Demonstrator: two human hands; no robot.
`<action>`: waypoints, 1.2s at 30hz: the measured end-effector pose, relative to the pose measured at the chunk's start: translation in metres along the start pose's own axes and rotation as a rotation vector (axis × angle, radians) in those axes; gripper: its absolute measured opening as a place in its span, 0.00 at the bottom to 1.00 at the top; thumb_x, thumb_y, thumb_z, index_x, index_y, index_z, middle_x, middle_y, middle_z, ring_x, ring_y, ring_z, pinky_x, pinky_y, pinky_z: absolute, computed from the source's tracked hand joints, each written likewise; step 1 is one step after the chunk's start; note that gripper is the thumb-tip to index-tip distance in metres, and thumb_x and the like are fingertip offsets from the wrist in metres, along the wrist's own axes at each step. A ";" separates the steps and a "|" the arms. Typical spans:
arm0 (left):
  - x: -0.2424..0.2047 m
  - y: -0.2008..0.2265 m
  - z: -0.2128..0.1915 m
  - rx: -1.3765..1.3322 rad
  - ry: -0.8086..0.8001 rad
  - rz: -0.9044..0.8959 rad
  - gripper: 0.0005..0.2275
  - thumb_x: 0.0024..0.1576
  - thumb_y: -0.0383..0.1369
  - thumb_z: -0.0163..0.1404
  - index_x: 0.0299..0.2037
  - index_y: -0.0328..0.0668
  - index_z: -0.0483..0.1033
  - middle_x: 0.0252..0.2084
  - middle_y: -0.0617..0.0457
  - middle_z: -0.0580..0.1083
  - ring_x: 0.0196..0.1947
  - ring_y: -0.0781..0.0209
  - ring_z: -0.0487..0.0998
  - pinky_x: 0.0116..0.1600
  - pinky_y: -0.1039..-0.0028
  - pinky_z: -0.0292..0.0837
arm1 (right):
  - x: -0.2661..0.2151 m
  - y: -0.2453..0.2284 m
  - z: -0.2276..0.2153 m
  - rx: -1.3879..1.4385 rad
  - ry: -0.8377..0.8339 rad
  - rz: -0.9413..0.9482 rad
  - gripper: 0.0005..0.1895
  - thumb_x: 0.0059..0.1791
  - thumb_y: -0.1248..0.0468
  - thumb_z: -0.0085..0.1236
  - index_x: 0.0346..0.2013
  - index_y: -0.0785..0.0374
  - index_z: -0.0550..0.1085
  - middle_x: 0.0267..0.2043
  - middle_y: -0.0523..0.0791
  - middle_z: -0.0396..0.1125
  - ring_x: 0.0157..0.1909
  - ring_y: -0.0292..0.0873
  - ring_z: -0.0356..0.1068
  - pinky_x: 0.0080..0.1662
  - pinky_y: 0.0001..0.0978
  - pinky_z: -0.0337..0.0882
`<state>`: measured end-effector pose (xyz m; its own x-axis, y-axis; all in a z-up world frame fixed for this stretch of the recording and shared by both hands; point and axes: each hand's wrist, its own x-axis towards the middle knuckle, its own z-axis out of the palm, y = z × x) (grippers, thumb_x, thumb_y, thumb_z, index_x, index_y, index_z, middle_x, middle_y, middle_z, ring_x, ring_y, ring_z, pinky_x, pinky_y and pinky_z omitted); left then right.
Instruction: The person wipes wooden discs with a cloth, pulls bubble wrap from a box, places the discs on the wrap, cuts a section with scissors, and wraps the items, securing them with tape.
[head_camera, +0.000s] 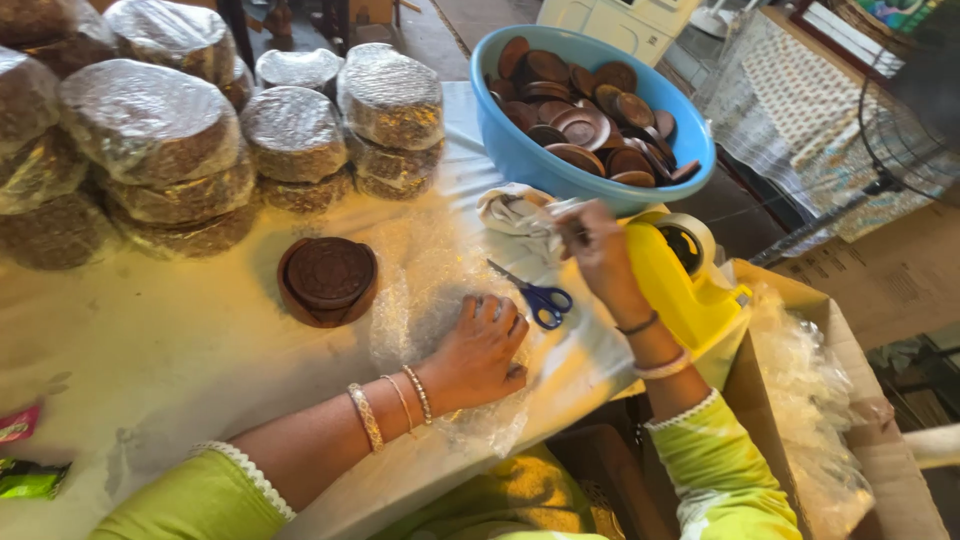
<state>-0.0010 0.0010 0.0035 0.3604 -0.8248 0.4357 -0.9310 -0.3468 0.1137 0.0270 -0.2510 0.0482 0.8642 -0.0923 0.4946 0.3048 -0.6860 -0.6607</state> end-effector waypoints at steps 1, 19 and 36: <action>-0.001 -0.002 -0.001 -0.008 -0.003 0.017 0.27 0.49 0.47 0.50 0.49 0.28 0.72 0.51 0.36 0.69 0.55 0.38 0.65 0.58 0.48 0.59 | -0.006 -0.008 -0.017 -0.008 0.013 0.011 0.02 0.56 0.73 0.55 0.40 0.67 0.71 0.31 0.43 0.67 0.27 0.34 0.69 0.30 0.27 0.70; 0.004 0.003 -0.012 0.027 0.003 -0.035 0.27 0.49 0.46 0.51 0.53 0.30 0.69 0.55 0.37 0.67 0.52 0.41 0.67 0.56 0.49 0.60 | -0.175 0.304 -0.310 -0.503 0.579 0.413 0.17 0.43 0.67 0.68 0.39 0.63 0.68 0.36 0.46 0.68 0.37 0.41 0.68 0.42 0.34 0.71; -0.005 0.000 0.009 -0.152 0.014 0.049 0.31 0.53 0.45 0.51 0.60 0.26 0.62 0.63 0.32 0.61 0.65 0.33 0.58 0.65 0.41 0.50 | -0.175 0.311 -0.237 -0.446 0.100 0.559 0.15 0.52 0.64 0.58 0.52 0.64 0.72 0.46 0.49 0.72 0.45 0.46 0.72 0.47 0.42 0.72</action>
<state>-0.0026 0.0015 -0.0067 0.3149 -0.8321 0.4567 -0.9457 -0.2341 0.2255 -0.1244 -0.6189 -0.1097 0.7957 -0.5667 0.2139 -0.3830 -0.7443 -0.5471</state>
